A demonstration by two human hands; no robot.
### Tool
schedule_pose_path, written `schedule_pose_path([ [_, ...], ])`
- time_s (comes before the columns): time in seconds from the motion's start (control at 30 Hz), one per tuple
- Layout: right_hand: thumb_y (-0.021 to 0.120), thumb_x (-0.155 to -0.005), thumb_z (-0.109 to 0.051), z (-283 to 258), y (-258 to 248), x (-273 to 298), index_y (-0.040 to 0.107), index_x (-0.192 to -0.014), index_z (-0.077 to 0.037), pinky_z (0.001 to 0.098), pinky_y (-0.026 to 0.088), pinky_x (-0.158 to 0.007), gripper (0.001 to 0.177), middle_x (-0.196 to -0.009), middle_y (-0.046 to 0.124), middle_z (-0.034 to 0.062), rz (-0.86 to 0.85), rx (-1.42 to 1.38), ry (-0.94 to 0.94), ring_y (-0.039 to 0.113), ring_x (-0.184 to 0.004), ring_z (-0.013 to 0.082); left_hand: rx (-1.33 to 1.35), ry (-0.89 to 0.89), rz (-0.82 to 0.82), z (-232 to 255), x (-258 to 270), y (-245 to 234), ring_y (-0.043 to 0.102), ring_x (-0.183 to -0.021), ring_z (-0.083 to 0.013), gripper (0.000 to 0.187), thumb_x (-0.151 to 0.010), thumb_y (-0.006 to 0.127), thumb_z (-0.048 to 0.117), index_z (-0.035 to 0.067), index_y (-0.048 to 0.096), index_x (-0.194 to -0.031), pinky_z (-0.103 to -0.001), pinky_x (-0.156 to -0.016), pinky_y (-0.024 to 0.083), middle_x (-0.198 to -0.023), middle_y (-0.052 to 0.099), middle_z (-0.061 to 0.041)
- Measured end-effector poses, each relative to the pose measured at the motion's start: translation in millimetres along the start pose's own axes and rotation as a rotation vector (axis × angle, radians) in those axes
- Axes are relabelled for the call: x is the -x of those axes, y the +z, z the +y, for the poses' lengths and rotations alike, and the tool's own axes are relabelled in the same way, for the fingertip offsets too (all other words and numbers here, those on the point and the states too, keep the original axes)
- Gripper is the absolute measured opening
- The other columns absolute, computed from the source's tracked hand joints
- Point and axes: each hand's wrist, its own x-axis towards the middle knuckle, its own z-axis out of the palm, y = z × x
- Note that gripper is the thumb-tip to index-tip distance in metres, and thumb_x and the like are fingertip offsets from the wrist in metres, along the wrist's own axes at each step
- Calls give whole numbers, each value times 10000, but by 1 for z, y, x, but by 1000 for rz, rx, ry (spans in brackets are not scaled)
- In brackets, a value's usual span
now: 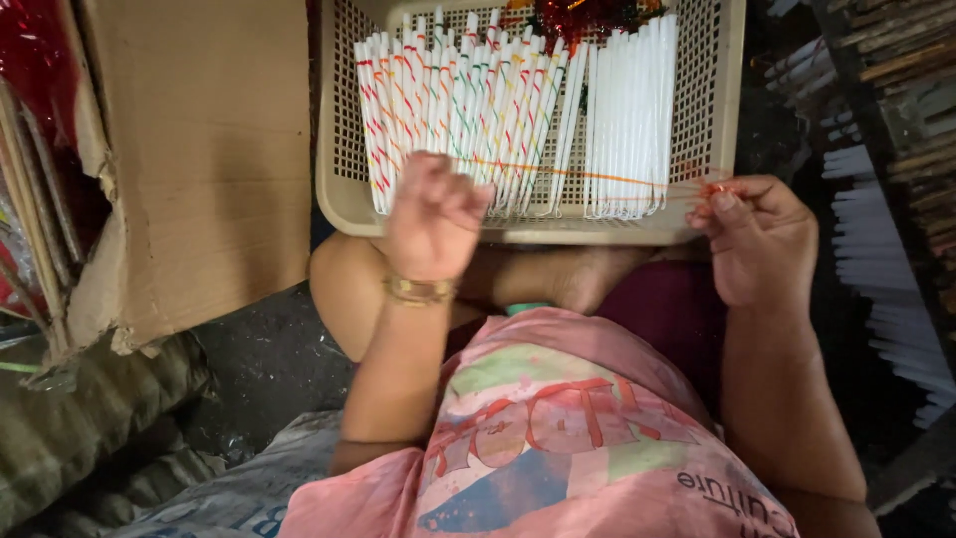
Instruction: Manually wrapping thin white sticks with a decorative spiral paper or tape
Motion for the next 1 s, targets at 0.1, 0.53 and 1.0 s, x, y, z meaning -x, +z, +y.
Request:
schedule_pose_path([
  [0.1,699,-1015,-15,-3,-8,-2,620,-1041,-39,248,663,-777,87,-1042,725,194,10,-40,-21,717,-775,170,-79,28,-24,43,2,-10,647,-713,-59,123,-1039,664,200,108,712,-1105,-199,-717,576,-827,667,58],
  [0.53,533,-993,63,0,29,-11,484,-1419,-3,362,494,-1076,434,-1343,498,162,46,577,-468,557,-1193,264,-1622,79,130,52,20,36,705,-1107,-222,174,-958,636,111,143,695,-1118,-350,-1002,559,-1175,727,-67],
  [1.0,630,-1006,-308,-81,3,45,803,-979,-107,316,437,-669,267,-869,718,36,-230,1011,214,600,-767,149,-1845,-155,-503,37,-5,41,757,-896,-173,228,-987,650,312,132,786,-1022,-325,-781,588,-993,796,-19],
])
